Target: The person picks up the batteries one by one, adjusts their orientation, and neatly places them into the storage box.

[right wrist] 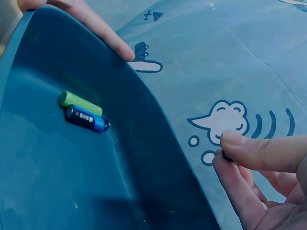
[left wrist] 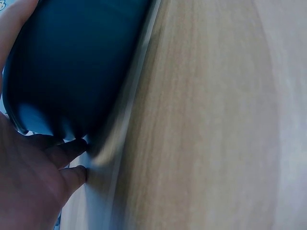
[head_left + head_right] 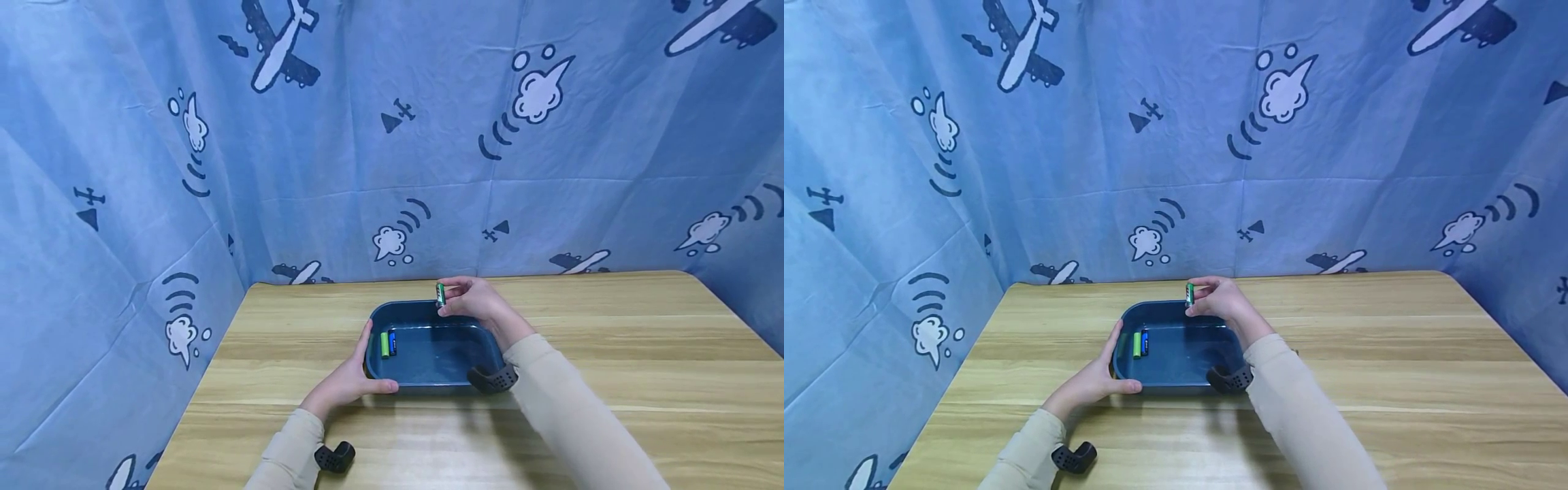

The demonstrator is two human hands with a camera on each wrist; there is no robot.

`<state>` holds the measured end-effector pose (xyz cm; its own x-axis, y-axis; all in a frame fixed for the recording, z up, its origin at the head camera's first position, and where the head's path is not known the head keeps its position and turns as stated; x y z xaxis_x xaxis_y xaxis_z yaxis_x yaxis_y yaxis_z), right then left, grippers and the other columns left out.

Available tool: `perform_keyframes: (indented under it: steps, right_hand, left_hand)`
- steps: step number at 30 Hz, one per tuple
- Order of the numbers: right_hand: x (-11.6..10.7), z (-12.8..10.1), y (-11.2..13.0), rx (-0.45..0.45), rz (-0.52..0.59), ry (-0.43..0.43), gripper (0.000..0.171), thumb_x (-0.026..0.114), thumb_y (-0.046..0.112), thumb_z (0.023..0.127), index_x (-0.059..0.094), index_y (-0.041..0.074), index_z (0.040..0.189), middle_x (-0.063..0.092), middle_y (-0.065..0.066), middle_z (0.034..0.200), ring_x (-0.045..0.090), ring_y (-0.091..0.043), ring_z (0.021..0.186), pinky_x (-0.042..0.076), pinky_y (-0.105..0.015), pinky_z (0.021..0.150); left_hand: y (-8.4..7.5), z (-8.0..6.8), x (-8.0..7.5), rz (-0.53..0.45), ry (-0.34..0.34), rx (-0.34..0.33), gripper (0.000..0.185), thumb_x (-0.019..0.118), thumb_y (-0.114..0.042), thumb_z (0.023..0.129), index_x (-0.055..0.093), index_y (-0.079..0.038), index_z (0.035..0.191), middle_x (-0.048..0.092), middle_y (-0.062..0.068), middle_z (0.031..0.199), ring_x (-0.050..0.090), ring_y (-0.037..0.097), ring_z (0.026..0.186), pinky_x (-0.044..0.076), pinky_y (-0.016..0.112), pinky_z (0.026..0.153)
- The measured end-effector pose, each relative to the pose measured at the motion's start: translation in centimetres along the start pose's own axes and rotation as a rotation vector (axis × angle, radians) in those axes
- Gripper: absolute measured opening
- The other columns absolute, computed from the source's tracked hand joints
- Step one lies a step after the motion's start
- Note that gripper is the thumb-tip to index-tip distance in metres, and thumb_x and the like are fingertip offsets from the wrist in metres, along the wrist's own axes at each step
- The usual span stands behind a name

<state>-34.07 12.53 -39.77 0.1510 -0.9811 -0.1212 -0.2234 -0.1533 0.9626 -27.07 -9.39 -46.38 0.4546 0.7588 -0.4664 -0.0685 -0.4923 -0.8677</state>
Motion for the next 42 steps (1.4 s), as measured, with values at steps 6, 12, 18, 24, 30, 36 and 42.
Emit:
perform_keyframes:
  steps: [6, 12, 18, 24, 30, 36, 42]
  right_hand:
    - [0.9, 0.6, -0.6, 0.017, -0.004, -0.01, 0.061, 0.072, -0.015, 0.069, 0.053, -0.003, 0.126, 0.053, -0.012, 0.094, 0.056, -0.017, 0.076, 0.054, -0.031, 0.072]
    - [1.6, 0.9, -0.9, 0.033, 0.001, -0.016, 0.059, 0.072, -0.015, 0.068, 0.055, -0.003, 0.123, 0.055, -0.012, 0.093, 0.056, -0.017, 0.077, 0.054, -0.03, 0.071]
    - [2.3, 1.2, -1.2, 0.065, -0.01, -0.016, 0.057, 0.073, -0.011, 0.07, 0.057, 0.001, 0.123, 0.057, -0.013, 0.099, 0.059, -0.019, 0.079, 0.053, -0.033, 0.076]
    - [3.0, 1.5, -1.7, 0.109, 0.005, -0.01, 0.055, 0.073, -0.01, 0.07, 0.059, 0.006, 0.12, 0.06, -0.015, 0.105, 0.063, -0.019, 0.078, 0.048, -0.041, 0.086]
    - [3.5, 1.9, -2.3, 0.124, 0.02, 0.001, 0.054, 0.072, -0.011, 0.071, 0.059, 0.006, 0.121, 0.06, -0.019, 0.111, 0.064, -0.02, 0.078, 0.052, -0.036, 0.078]
    - [3.8, 2.1, -2.7, 0.14, 0.042, 0.024, 0.059, 0.071, -0.012, 0.071, 0.055, 0.004, 0.125, 0.059, -0.021, 0.114, 0.066, -0.021, 0.078, 0.048, -0.043, 0.086]
    - [4.3, 2.2, -2.8, 0.129, 0.08, 0.065, 0.058, 0.069, -0.016, 0.07, 0.055, 0.001, 0.123, 0.061, -0.02, 0.104, 0.065, -0.02, 0.074, 0.051, -0.041, 0.081]
  left_hand:
    - [0.0, 0.0, 0.0, -0.006, 0.003, 0.006, 0.115, 0.077, -0.045, 0.072, -0.01, -0.033, 0.147, 0.012, 0.017, 0.152, 0.025, 0.041, 0.132, 0.025, 0.059, 0.102]
    - [0.0, 0.0, -0.1, -0.01, 0.002, 0.005, 0.115, 0.076, -0.045, 0.073, -0.01, -0.033, 0.147, 0.012, 0.017, 0.152, 0.025, 0.04, 0.132, 0.025, 0.059, 0.102]
    - [0.2, 0.0, -0.1, -0.01, -0.002, -0.012, 0.114, 0.075, -0.046, 0.073, -0.01, -0.032, 0.147, 0.011, 0.015, 0.153, 0.025, 0.04, 0.132, 0.025, 0.059, 0.102]
    - [0.0, 0.0, -0.1, -0.024, 0.0, 0.006, 0.115, 0.076, -0.044, 0.073, -0.01, -0.032, 0.147, 0.012, 0.016, 0.152, 0.025, 0.039, 0.132, 0.024, 0.059, 0.102]
    - [0.0, 0.1, 0.0, -0.031, 0.005, 0.012, 0.114, 0.076, -0.044, 0.073, -0.01, -0.033, 0.147, 0.011, 0.013, 0.153, 0.023, 0.037, 0.134, 0.022, 0.058, 0.104]
    - [0.1, 0.1, 0.1, -0.025, 0.006, 0.009, 0.114, 0.076, -0.044, 0.073, -0.01, -0.034, 0.147, 0.013, 0.014, 0.153, 0.024, 0.037, 0.133, 0.022, 0.058, 0.104]
    - [0.2, 0.1, 0.1, -0.021, 0.003, 0.0, 0.114, 0.076, -0.044, 0.073, -0.01, -0.035, 0.147, 0.013, 0.014, 0.153, 0.024, 0.038, 0.133, 0.023, 0.058, 0.103]
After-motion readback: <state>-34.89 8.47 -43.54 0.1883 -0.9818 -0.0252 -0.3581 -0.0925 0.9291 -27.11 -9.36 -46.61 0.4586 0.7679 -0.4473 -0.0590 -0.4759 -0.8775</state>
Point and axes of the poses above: each hand's wrist, its own z-axis towards the middle knuckle, its own x-axis out of the palm, y = z × x, the point moved 9 cm from there along z, towards the middle knuckle
